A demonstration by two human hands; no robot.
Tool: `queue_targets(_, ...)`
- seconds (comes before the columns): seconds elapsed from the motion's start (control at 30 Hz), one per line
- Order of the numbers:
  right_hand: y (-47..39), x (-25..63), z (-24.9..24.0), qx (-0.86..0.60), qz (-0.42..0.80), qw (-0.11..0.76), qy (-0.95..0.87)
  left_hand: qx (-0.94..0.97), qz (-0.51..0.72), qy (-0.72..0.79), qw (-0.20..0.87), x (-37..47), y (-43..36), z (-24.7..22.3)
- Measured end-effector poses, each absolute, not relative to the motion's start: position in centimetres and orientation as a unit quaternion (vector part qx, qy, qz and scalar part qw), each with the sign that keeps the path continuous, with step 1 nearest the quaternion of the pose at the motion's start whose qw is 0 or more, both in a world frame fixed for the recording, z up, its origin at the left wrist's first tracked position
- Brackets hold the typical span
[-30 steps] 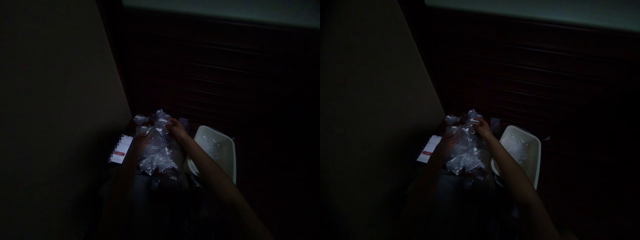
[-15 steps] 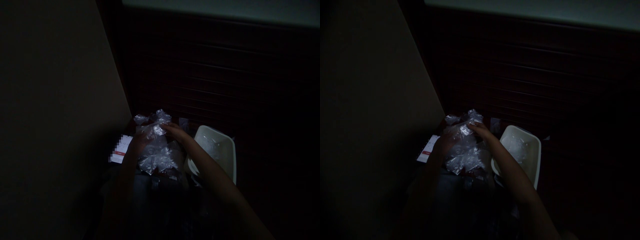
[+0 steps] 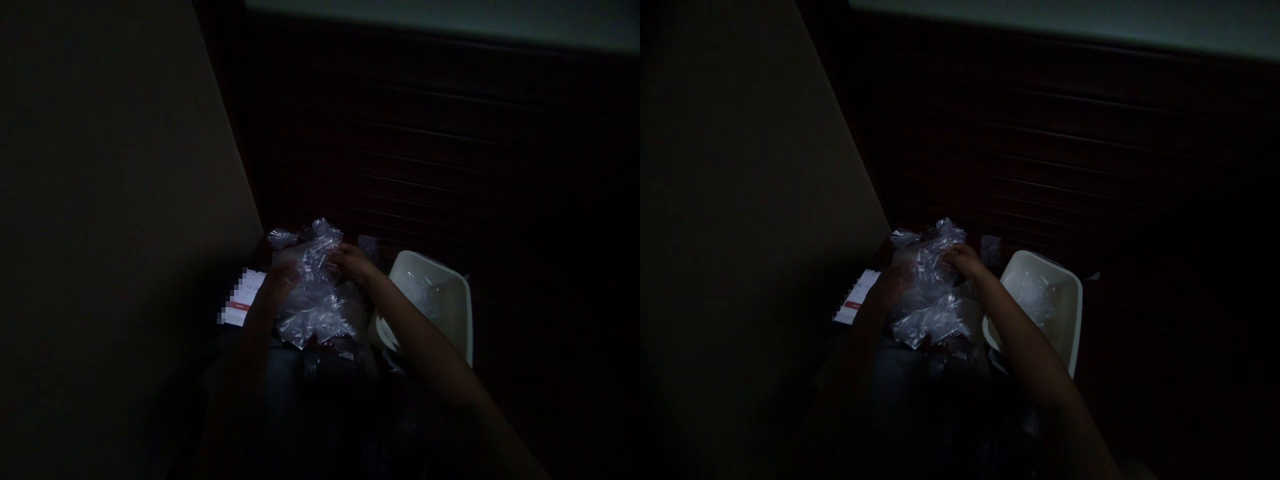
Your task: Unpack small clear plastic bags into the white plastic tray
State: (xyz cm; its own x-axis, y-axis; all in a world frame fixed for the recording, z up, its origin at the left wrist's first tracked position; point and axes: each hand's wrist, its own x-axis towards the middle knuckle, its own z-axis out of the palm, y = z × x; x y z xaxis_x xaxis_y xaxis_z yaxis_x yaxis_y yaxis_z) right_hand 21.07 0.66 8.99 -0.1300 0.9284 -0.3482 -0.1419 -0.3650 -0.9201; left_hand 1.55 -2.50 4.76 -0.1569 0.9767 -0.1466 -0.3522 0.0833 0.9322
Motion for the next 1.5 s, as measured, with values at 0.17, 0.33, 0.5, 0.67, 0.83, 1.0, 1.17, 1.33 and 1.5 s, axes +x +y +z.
queue_targets(0.17, 0.7, 21.0, 9.2, -0.516, 0.64, 0.43, -0.374, 0.278, 0.531, 0.467, 0.65, 1.5, -2.1, 3.4)
queue_targets(0.33, 0.9, 20.9, 9.2, -0.519, 0.646, 0.424, -0.366, 0.268, 0.542, 0.461, 0.649, 1.4, -1.7, 2.6)
queue_targets(0.5, 0.9, 20.8, 8.9, -0.517, 0.659, 0.413, -0.358, 0.247, 0.558, 0.471, 0.637, 1.3, -1.2, 2.2)
queue_targets(0.67, 0.9, 20.8, 8.4, -0.523, 0.644, 0.407, -0.382, 0.257, 0.549, 0.474, 0.639, 1.1, -1.3, 2.6)
queue_targets(0.83, 0.9, 20.9, 8.4, -0.549, 0.617, 0.398, -0.399, 0.271, 0.537, 0.459, 0.654, 1.0, -1.7, 2.9)
queue_targets(1.0, 0.7, 20.8, 9.0, -0.551, 0.618, 0.402, -0.39, 0.291, 0.517, 0.484, 0.643, 0.7, -1.3, 2.1)
queue_targets(1.17, 0.7, 20.7, 8.9, -0.539, 0.625, 0.405, -0.394, 0.291, 0.554, 0.472, 0.621, 0.5, -1.3, 1.7)
queue_targets(1.33, 1.0, 20.9, 8.2, -0.529, 0.609, 0.417, -0.419, 0.275, 0.581, 0.459, 0.614, 0.4, -1.2, 1.2)
queue_targets(1.5, 1.0, 21.1, 8.4, -0.533, 0.619, 0.406, -0.409, 0.295, 0.601, 0.444, 0.596, 0.3, -1.2, 1.0)
